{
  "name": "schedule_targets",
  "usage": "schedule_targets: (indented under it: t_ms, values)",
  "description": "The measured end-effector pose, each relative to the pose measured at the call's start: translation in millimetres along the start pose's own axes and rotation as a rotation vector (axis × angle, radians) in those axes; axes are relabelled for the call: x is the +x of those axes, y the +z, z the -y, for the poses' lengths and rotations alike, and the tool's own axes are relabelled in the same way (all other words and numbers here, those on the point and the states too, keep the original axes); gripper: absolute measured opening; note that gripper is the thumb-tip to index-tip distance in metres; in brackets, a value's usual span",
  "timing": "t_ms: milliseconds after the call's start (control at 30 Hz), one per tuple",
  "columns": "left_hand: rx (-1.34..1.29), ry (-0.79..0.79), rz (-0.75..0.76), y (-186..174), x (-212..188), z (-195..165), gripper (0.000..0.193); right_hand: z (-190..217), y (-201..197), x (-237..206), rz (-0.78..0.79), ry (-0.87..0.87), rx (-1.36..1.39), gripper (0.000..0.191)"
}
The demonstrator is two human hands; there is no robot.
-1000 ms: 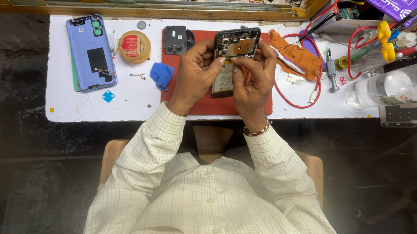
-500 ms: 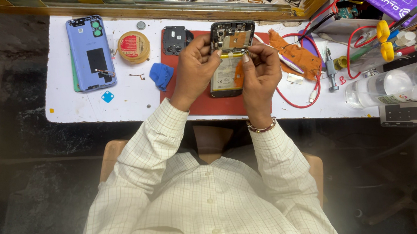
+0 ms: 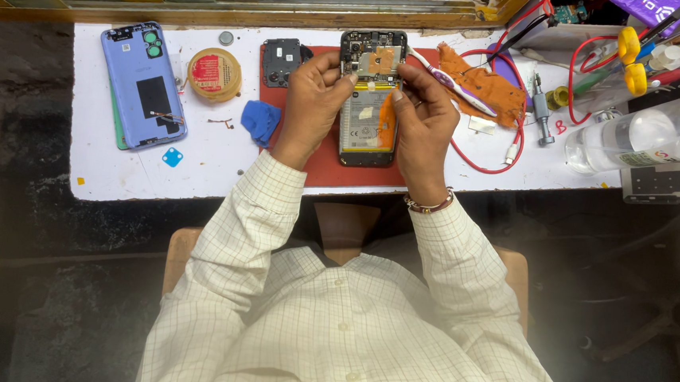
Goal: The person repairs a smartphone at a workbench. They use a screwdriver on the phone's internal board, lift the motherboard out of the frame, reseat it, press the battery and connectors into place, and repeatedly press along the board and battery area while working over a red mat.
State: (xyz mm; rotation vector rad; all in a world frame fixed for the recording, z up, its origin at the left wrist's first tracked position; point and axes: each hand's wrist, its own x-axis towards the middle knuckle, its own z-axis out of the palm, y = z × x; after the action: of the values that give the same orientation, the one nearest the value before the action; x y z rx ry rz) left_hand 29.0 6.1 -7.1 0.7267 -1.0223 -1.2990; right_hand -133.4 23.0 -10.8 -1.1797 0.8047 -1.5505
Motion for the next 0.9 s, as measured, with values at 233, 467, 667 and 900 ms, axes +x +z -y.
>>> schedule_targets:
  t_ms: [233, 467, 667, 900]
  values:
    - [0.049, -0.015, -0.070, 0, -1, 3, 0.021, -4, 1, 1, -0.008, 0.088, 0.028, 0.031]
    - [0.028, -0.036, -0.104, -1, -1, 6, 0.021, -6, 2, 1, -0.003, 0.122, 0.038, 0.031]
    - [0.057, -0.010, -0.085, -2, -3, 7, 0.021, -7, 4, 0, 0.013, 0.049, 0.043, 0.032]
    - [0.038, 0.123, 0.017, -4, -12, 11, 0.024, -1, 14, -4, 0.022, 0.034, -0.066, 0.055]
